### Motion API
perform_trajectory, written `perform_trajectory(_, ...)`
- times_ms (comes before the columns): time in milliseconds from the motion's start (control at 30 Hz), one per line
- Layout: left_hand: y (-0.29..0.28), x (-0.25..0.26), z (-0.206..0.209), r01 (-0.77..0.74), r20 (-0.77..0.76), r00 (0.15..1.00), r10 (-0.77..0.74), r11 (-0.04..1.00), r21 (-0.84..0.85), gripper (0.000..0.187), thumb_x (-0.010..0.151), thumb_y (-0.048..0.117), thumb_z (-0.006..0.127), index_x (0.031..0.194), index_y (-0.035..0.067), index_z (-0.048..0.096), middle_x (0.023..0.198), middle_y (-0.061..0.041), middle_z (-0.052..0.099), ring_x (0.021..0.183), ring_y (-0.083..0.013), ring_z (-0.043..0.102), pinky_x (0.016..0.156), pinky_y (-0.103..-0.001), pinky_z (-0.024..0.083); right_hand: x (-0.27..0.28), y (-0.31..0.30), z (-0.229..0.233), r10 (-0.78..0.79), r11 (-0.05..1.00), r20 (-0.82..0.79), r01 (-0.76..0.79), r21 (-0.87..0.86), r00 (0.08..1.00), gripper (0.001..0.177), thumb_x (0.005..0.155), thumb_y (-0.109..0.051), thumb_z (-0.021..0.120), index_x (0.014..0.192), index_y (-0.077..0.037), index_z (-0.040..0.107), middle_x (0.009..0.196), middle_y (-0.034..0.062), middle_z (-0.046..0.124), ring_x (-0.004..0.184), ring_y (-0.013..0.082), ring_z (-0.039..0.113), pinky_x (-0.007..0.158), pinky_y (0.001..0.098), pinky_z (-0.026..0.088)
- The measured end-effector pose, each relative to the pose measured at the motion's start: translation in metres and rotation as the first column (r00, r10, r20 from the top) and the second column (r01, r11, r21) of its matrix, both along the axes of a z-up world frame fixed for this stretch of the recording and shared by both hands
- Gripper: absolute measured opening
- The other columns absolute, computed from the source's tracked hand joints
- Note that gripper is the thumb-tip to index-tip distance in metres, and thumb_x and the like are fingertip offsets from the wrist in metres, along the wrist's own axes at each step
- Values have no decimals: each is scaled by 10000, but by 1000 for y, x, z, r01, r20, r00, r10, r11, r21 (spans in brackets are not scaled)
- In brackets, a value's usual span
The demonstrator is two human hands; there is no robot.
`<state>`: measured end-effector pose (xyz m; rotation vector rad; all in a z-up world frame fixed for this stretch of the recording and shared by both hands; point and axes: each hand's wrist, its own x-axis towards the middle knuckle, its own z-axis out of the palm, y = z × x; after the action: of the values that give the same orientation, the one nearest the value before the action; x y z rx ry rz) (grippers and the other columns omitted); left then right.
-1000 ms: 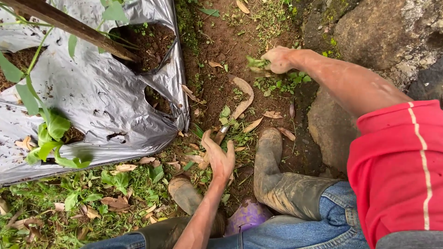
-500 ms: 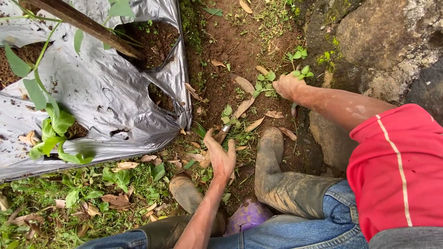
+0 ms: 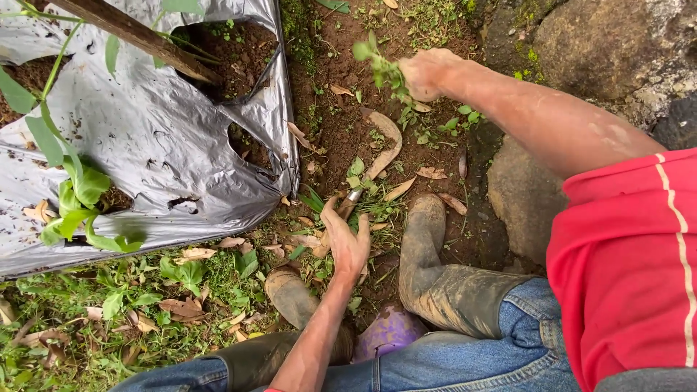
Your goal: Using a hand sickle and bare hands to remove weeds and debris from the edge of a vegetable garden bed covered in plastic mulch.
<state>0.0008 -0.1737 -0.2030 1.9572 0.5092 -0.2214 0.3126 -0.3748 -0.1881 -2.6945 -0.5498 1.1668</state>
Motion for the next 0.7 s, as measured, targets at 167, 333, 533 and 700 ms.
perform_trajectory(167, 9, -5, -8, -8, -131, 991, 11, 1000, 17, 710, 895, 233, 604, 1497, 46, 276, 1435, -229, 335, 1324, -445, 509, 1104, -564, 462, -63, -57, -75, 661, 317, -287, -605, -730, 693, 506, 965, -692, 458, 961, -239, 682, 747, -82, 566, 670, 144, 499, 594, 325, 445)
perform_trajectory(333, 1, 3, 11, -11, -105, 994, 7, 999, -33, 710, 897, 238, 589, 1497, 33, 270, 1423, -257, 347, 1310, -463, 513, 1099, -586, 464, -85, -89, -186, 738, 237, -251, -589, -773, 626, 350, 1037, -356, 382, 1108, -212, 693, 909, -10, 614, 727, 213, 506, 571, 388, 410)
perform_trajectory(533, 6, 5, 3, -20, -129, 991, 16, 999, -31, 726, 887, 244, 591, 1505, 33, 273, 1421, -254, 360, 1309, -441, 522, 1096, -584, 470, -85, -97, -196, 703, 388, -192, -596, -703, 684, 331, 1012, -218, 439, 1085, -187, 761, 919, -9, 721, 762, 191, 642, 560, 408, 510)
perform_trajectory(700, 4, 5, 3, 1, -147, 989, -6, 999, -38, 732, 885, 259, 592, 1503, 31, 271, 1419, -259, 370, 1304, -436, 524, 1093, -570, 478, -77, -38, -99, 476, 730, -242, -534, -426, 845, 293, 969, -153, 520, 1086, -163, 788, 939, 9, 778, 850, 210, 748, 622, 386, 606)
